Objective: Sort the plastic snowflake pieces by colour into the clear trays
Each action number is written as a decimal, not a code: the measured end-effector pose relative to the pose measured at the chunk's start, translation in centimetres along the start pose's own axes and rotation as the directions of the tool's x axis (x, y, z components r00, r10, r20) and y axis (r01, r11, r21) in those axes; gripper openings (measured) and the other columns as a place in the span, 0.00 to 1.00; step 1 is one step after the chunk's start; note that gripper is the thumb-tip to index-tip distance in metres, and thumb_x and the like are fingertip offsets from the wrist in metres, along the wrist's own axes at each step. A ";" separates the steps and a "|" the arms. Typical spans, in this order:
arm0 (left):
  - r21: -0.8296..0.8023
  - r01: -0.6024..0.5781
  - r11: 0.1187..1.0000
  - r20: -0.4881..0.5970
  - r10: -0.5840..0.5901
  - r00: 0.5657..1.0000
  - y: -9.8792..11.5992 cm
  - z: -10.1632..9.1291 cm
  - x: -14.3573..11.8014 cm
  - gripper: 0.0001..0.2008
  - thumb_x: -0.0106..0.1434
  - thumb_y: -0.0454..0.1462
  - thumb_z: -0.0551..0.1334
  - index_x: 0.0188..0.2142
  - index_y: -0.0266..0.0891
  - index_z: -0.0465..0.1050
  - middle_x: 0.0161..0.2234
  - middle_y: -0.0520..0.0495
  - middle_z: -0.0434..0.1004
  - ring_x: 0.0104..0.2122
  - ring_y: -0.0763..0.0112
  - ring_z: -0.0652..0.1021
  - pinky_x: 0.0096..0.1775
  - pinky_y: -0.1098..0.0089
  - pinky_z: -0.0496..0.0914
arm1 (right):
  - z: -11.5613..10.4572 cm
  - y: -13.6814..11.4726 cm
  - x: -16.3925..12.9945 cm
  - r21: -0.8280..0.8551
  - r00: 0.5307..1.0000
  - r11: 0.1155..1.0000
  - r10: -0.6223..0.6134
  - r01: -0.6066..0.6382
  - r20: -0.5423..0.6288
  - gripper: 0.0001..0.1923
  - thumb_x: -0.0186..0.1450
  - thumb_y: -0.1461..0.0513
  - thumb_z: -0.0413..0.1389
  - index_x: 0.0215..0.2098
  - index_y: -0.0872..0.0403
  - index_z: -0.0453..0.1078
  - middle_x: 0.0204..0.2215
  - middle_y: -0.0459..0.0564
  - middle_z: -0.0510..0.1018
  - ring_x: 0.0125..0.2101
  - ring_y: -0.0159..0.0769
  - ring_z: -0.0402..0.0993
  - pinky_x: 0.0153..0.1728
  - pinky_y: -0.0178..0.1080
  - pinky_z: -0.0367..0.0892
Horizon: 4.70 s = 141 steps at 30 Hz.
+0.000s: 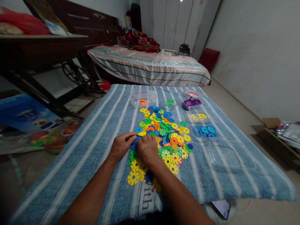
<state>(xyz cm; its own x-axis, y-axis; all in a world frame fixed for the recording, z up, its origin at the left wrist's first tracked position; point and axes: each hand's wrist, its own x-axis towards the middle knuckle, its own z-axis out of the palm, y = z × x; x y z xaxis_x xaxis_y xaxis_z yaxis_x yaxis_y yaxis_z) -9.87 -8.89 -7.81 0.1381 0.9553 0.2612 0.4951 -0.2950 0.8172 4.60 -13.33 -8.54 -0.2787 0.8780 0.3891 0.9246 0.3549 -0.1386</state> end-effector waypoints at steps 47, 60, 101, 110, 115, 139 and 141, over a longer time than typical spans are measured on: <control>-0.253 0.293 0.922 0.310 -0.209 0.928 0.7 -0.8 -0.4 0.14 0.48 0.40 0.67 0.35 0.38 0.80 0.34 0.48 0.83 0.33 0.64 0.80 0.37 0.67 0.74 | -1.3 2.1 -4.5 0.126 0.994 0.989 -0.070 0.080 -0.082 0.05 0.64 0.64 0.56 0.30 0.52 0.71 0.35 0.51 0.75 0.43 0.42 0.66 0.45 0.44 0.60; -0.232 0.306 0.923 0.290 -0.234 0.928 1.2 -0.7 -0.4 0.14 0.48 0.40 0.66 0.35 0.37 0.80 0.33 0.48 0.82 0.33 0.65 0.79 0.40 0.67 0.72 | -1.4 1.5 -3.5 0.194 0.991 0.980 0.063 -0.039 -0.119 0.06 0.65 0.58 0.57 0.33 0.52 0.72 0.38 0.53 0.75 0.46 0.44 0.66 0.47 0.45 0.60; -0.317 0.355 0.880 0.329 -0.249 0.911 1.0 -0.4 -0.6 0.18 0.43 0.39 0.70 0.36 0.35 0.79 0.33 0.46 0.81 0.31 0.67 0.78 0.37 0.68 0.71 | -1.9 2.8 -3.7 0.278 0.975 0.960 0.040 0.023 -0.218 0.05 0.65 0.60 0.55 0.36 0.53 0.72 0.38 0.55 0.77 0.47 0.46 0.69 0.49 0.47 0.64; -0.333 0.366 0.869 0.329 -0.257 0.909 1.3 -0.4 -0.7 0.17 0.43 0.39 0.71 0.35 0.35 0.78 0.33 0.47 0.81 0.32 0.66 0.79 0.38 0.67 0.72 | -0.5 0.8 -3.2 0.324 0.989 0.944 0.098 -0.057 -0.112 0.09 0.63 0.61 0.58 0.42 0.52 0.71 0.41 0.56 0.76 0.52 0.51 0.66 0.51 0.51 0.62; -0.329 0.366 0.870 0.352 -0.246 0.903 1.2 -0.4 -0.7 0.18 0.44 0.39 0.71 0.36 0.35 0.78 0.35 0.46 0.81 0.35 0.65 0.79 0.41 0.66 0.72 | 0.5 1.5 -3.5 0.352 0.990 0.936 0.071 -0.022 -0.125 0.08 0.63 0.61 0.58 0.40 0.52 0.71 0.40 0.55 0.77 0.51 0.49 0.66 0.51 0.50 0.63; -0.282 0.402 0.871 0.436 -0.257 0.863 1.1 -0.7 -0.6 0.20 0.46 0.41 0.70 0.39 0.34 0.77 0.31 0.45 0.82 0.30 0.64 0.80 0.34 0.68 0.71 | -3.5 3.2 -4.8 0.647 0.924 0.750 0.332 -0.138 -0.188 0.07 0.64 0.59 0.54 0.28 0.50 0.68 0.29 0.48 0.77 0.33 0.37 0.73 0.36 0.39 0.68; -0.289 0.415 0.862 0.438 -0.266 0.858 1.1 -0.6 -0.7 0.20 0.46 0.41 0.70 0.39 0.34 0.77 0.31 0.45 0.82 0.29 0.65 0.80 0.34 0.68 0.70 | -4.0 4.4 -5.0 0.623 0.910 0.768 0.353 -0.149 -0.217 0.08 0.65 0.58 0.54 0.28 0.50 0.68 0.29 0.48 0.77 0.33 0.37 0.73 0.36 0.39 0.68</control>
<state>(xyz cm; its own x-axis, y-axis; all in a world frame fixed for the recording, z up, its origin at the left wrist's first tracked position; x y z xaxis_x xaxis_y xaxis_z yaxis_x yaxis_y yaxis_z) -9.94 -9.86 -6.75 0.3626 0.9059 -0.2186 0.2362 0.1375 0.9619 11.08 -17.47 -7.45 0.1286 0.8547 0.5029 0.5892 0.3420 -0.7320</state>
